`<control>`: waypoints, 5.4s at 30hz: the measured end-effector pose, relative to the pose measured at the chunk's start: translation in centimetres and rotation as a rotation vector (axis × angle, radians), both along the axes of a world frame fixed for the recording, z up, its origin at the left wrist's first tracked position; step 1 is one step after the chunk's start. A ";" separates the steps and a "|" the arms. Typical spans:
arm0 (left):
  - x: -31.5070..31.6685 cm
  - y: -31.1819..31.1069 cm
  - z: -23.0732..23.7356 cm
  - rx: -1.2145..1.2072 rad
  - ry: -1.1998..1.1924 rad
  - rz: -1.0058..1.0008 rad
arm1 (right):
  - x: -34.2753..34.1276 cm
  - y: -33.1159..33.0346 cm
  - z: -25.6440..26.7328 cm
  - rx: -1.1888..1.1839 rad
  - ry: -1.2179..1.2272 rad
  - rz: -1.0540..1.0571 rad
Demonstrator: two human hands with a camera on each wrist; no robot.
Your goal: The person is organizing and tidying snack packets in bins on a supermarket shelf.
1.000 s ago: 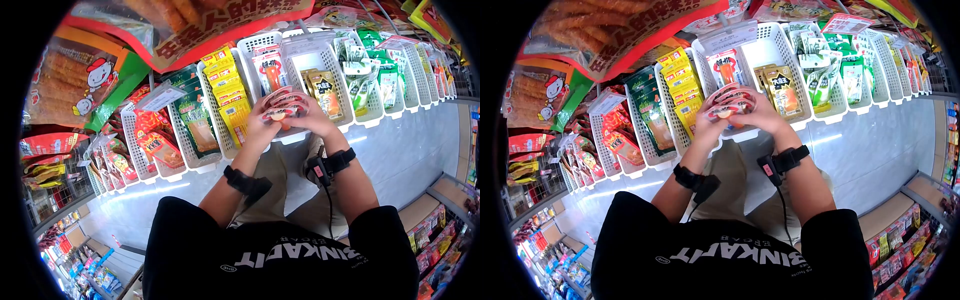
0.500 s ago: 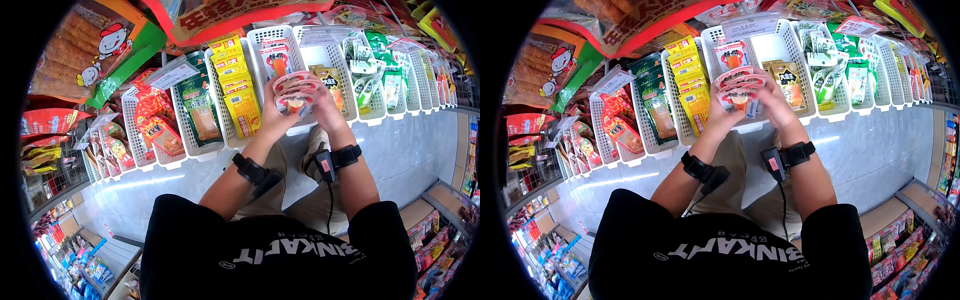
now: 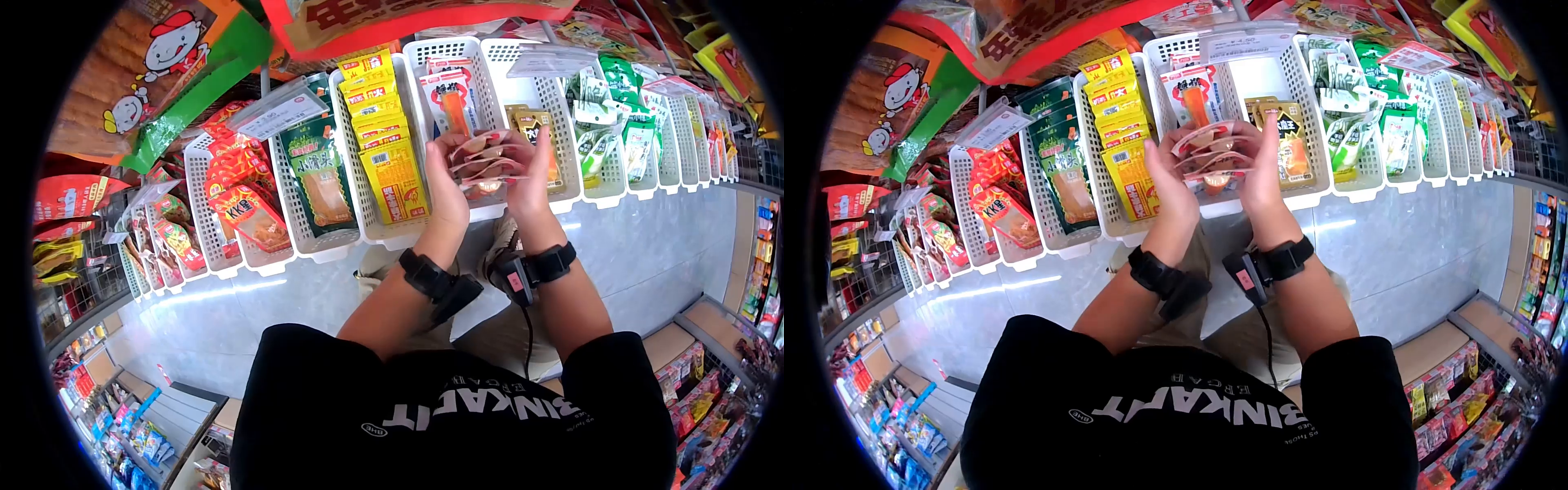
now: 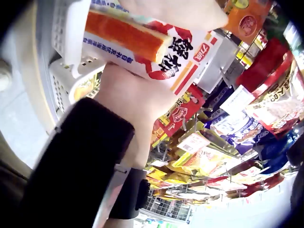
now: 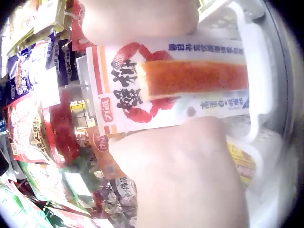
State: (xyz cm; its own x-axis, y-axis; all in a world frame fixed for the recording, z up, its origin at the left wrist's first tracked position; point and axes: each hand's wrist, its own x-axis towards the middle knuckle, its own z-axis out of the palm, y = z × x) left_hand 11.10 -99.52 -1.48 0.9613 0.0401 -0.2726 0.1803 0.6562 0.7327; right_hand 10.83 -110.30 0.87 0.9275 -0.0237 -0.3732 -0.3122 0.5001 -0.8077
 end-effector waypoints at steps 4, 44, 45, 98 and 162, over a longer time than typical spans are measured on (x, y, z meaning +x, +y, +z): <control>1.4 -0.2 -0.2 0.174 0.025 -0.053 | -0.2 0.1 1.0 -0.046 0.078 -0.076; 2.1 1.5 0.3 -0.120 0.298 -0.451 | -0.1 -0.8 -0.6 0.066 0.106 0.171; 2.3 1.5 0.2 -0.119 0.295 -0.450 | -0.1 -0.6 -0.5 0.111 0.076 0.166; 17.4 0.1 -6.2 1.777 -0.289 -0.574 | 0.9 -1.2 1.4 -0.287 -0.111 0.245; 19.5 1.9 -1.8 1.165 -0.169 -0.606 | 1.2 -0.7 1.0 -0.425 -0.192 -0.027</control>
